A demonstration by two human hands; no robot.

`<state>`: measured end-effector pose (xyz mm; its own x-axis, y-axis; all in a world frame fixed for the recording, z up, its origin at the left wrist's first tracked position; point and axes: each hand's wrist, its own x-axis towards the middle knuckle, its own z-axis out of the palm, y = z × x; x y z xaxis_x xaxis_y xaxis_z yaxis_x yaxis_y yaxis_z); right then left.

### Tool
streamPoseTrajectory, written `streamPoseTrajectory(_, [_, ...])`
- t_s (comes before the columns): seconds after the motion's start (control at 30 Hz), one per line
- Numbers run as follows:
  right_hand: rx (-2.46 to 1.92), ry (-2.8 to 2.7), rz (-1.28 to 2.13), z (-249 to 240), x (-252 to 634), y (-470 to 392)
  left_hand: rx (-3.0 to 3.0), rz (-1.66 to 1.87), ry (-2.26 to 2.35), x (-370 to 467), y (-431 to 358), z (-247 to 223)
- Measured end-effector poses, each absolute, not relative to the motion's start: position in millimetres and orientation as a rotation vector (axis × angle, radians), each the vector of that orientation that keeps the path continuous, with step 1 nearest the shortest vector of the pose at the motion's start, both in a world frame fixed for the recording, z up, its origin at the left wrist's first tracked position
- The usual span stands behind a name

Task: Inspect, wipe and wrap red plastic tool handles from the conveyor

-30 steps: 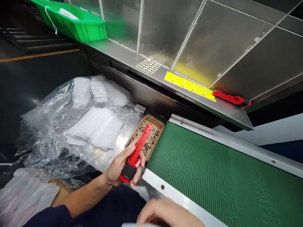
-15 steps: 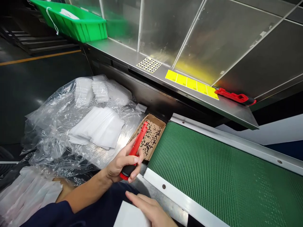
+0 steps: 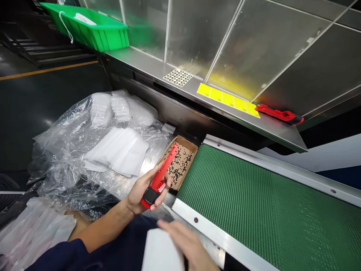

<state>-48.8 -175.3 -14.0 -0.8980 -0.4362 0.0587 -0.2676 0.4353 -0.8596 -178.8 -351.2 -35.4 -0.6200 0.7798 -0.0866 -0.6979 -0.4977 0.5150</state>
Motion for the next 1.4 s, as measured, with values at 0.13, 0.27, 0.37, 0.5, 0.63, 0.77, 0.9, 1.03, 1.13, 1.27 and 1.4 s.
streamPoseTrajectory(0.13, [-0.715,3.325,-1.047,3,-60,-151,0.229,2.147,0.646,-173,-349,-34])
streamPoseTrajectory(0.27, [-0.911,3.556,-0.489,13,-81,-161,0.221,2.157,0.651,-165,-343,-35])
streamPoseTrajectory(0.37, [-1.04,3.479,-0.438,14,-89,-178,0.173,2.174,0.655,-162,-343,-37])
streamPoseTrajectory(0.5, [-1.029,3.496,-0.323,14,-94,-179,0.231,2.112,0.611,-163,-348,-39])
streamPoseTrajectory(0.63, [-0.701,3.712,0.066,18,-105,-159,0.316,2.05,0.577,-162,-351,-40])
streamPoseTrajectory(0.77, [-0.62,3.794,0.093,23,-103,-162,0.286,2.06,0.597,-163,-349,-42])
streamPoseTrajectory(0.9, [-1.07,3.562,-0.339,14,-91,-182,0.218,2.101,0.607,-163,-349,-45])
streamPoseTrajectory(1.03, [-0.886,3.676,-0.257,0,-102,-164,0.301,2.036,0.547,-160,-354,-45])
streamPoseTrajectory(1.13, [-0.465,3.868,0.129,0,-111,-142,0.312,2.004,0.594,-159,-357,-44])
streamPoseTrajectory(1.27, [-0.579,3.889,-0.109,7,-96,-153,0.208,2.049,0.682,-160,-353,-46])
streamPoseTrajectory(1.4, [-1.176,3.526,-0.439,10,-82,-184,0.121,2.092,0.686,-157,-350,-47])
